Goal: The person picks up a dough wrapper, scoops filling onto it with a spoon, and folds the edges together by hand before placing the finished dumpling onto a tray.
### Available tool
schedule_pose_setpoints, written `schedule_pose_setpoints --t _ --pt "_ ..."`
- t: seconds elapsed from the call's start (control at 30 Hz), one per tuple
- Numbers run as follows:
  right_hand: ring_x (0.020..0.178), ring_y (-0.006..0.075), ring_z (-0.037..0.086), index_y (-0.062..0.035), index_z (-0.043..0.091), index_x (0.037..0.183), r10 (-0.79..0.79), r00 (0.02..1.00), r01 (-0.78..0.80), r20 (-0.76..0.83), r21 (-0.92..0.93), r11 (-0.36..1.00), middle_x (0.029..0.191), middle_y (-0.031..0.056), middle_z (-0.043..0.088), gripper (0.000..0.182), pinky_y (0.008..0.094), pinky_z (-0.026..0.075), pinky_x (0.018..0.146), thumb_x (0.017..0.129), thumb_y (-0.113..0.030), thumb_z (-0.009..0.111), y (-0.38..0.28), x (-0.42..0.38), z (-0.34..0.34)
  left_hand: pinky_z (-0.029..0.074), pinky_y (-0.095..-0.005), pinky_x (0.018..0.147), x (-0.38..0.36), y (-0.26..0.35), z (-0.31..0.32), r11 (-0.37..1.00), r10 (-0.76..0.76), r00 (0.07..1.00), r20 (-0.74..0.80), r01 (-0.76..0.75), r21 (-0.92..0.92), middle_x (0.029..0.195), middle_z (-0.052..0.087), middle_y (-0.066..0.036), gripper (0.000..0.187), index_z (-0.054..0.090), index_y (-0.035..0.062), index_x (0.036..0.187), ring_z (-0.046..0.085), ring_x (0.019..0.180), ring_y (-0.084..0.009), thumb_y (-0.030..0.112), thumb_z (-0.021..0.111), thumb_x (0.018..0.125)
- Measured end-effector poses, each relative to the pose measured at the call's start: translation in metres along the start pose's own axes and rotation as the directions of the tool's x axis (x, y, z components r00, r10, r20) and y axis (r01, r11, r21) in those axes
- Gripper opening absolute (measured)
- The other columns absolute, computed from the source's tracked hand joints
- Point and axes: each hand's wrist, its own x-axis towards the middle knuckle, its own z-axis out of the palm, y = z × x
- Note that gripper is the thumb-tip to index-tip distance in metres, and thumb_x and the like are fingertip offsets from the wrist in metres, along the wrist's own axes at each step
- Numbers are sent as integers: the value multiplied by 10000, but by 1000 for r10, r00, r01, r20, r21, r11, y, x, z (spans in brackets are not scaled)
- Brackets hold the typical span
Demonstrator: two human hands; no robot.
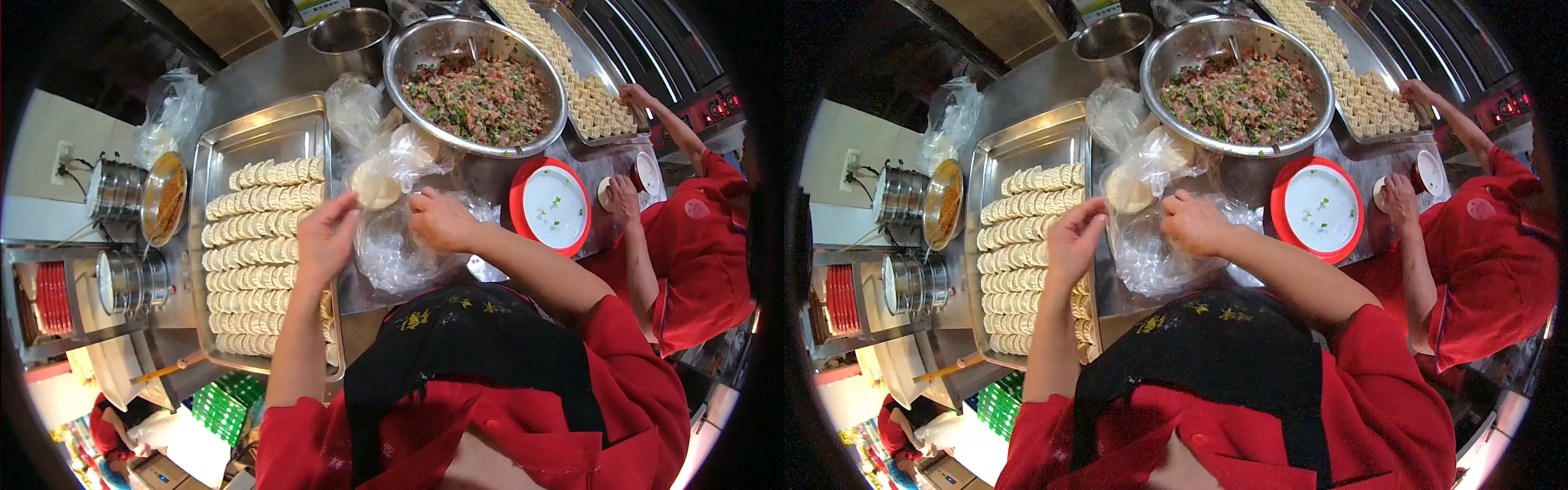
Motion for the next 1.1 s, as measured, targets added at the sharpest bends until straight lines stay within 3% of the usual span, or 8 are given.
schedule_pose_setpoints --t 0.17,0.3,0.33,0.43,0.6,0.67,0.87,1.1 --pt "921 287 554 -103 656 811 -64 997 61 -42 -55 997 918 63 614 107 408 477 759 713 -140 633 -6 -15 -41 447 -284 957 -6 6 38 974 -44 982 182 83 -210 1217 593 -105 524 527 -2 1280 560 1121 -164 -19 691 783" --pt "724 329 598 -74 646 804 -3 999 24 -50 425 905 774 128 628 96 402 475 663 733 -138 642 -26 -28 -99 366 -312 1054 5 31 53 870 80 865 496 182 -458 1357 480 -113 768 393 4 1395 450 1255 -176 -20 752 716" --pt "669 342 601 -67 644 802 -39 997 65 -60 529 846 734 149 621 101 398 472 630 736 -143 648 -28 -29 -109 411 -292 998 8 42 58 820 79 836 542 255 -513 1252 561 -80 622 518 2 1295 513 1160 -142 -3 759 722" --pt "665 330 605 -64 638 785 -30 997 64 -73 517 853 699 144 608 103 389 464 602 736 -153 651 -32 -33 -126 418 -284 973 18 55 64 932 -133 638 758 341 -123 1225 573 -30 598 518 33 1271 524 1126 -116 -66 732 721" --pt "713 323 611 -71 635 749 -85 939 207 -333 349 914 739 120 607 95 424 483 627 742 -163 657 -16 -44 -118 465 -264 888 -5 45 107 685 -156 787 597 522 -508 1056 638 -33 308 648 11 1078 599 968 -132 -91 586 795" --pt "769 280 595 -80 624 795 97 855 -58 -510 90 994 841 80 595 134 389 489 639 730 -149 719 0 -54 -125 479 -320 918 -5 60 111 629 -328 737 591 637 -446 1089 632 -74 273 584 -17 1149 601 1020 -174 -9 558 878" --pt "834 306 597 -71 652 845 321 859 -410 -400 -159 898 872 99 580 160 407 497 666 725 -153 716 64 -68 -151 425 -420 1020 5 64 116 234 -372 736 566 664 -710 1252 555 -167 375 458 -48 1278 560 1143 -273 126 513 950" --pt "758 369 624 -11 615 784 371 914 -402 -167 -239 884 840 167 593 87 444 500 642 713 -58 629 106 -42 -156 428 -432 1019 28 57 123 43 -395 682 615 683 -730 1245 555 -170 345 444 -40 1281 549 1162 -297 86 483 961"
